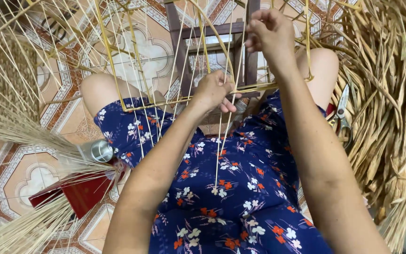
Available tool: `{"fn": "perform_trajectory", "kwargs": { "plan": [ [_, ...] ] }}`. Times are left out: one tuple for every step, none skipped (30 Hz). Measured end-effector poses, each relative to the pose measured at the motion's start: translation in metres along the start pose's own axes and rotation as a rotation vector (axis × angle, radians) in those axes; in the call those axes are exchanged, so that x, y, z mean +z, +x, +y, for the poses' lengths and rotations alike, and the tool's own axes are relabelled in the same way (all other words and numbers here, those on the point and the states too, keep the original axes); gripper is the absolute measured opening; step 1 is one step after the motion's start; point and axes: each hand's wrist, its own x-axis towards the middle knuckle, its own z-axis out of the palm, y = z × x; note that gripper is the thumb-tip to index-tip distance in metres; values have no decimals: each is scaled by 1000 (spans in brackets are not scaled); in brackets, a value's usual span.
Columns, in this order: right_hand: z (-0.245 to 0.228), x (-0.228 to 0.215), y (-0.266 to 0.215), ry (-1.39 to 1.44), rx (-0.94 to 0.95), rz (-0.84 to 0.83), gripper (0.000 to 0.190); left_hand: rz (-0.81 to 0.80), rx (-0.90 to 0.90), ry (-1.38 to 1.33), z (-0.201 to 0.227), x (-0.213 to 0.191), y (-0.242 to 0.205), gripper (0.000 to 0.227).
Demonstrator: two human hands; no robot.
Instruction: The person weaves dried plant material around a wire frame by hand, threading long strips through the structure and pulling them tight. They pick up individual fibers from a pile, tuck them into place, and occasionally use shears to trim the material.
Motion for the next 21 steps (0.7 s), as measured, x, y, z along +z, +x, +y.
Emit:
{"fn": "perform_trajectory", "kwargs": {
  "plan": [
    [-7,0,-22,-61,-54,44,11,-5,-1,12,-1,0,1,10],
    [-14,0,-41,-123,-109,84,15,-5,1,23,-1,-1,2,11],
    [-11,-1,-63,-125,-106,81,15,-4,-1,19,0,0,4,11],
    [-8,-1,-86,-228,3,70,24,10,-2,14,-1,1,4,12],
    [-5,-2,-110,-331,112,55,34,25,-2,8,-2,2,4,12],
    [6,3,-120,-331,114,53,34,26,-5,7,-5,0,7,12],
    [17,6,-131,-335,154,8,32,33,15,46,-9,0,11,13],
    [28,10,-143,-337,194,-35,31,37,34,86,-13,0,14,13],
    [32,16,-146,-335,197,-34,31,35,30,86,-10,0,11,13],
    [36,22,-149,-281,277,-97,29,38,38,85,-7,1,9,12],
    [40,28,-153,-226,356,-160,27,40,45,84,-4,1,6,11],
    [45,27,-151,-226,351,-160,27,41,50,86,-6,1,9,11],
    [50,26,-149,-33,408,-178,26,63,54,87,-9,1,11,11],
    [56,25,-148,160,466,-198,26,87,55,85,-13,1,12,11],
    [60,16,-148,160,466,-201,26,90,55,84,-9,1,10,11],
    [64,7,-150,295,502,-239,22,92,48,79,-7,2,7,11],
    [69,-1,-152,431,537,-274,19,95,42,73,-5,2,5,13],
    [63,-2,-156,431,536,-273,19,93,42,74,-2,3,2,13],
    [56,-3,-160,426,580,-286,18,94,22,59,1,4,0,11],
    [50,-4,-164,419,624,-298,18,93,2,42,4,5,-2,11],
    [49,-3,-170,417,624,-296,18,91,3,41,4,5,0,11]
  ]
}}
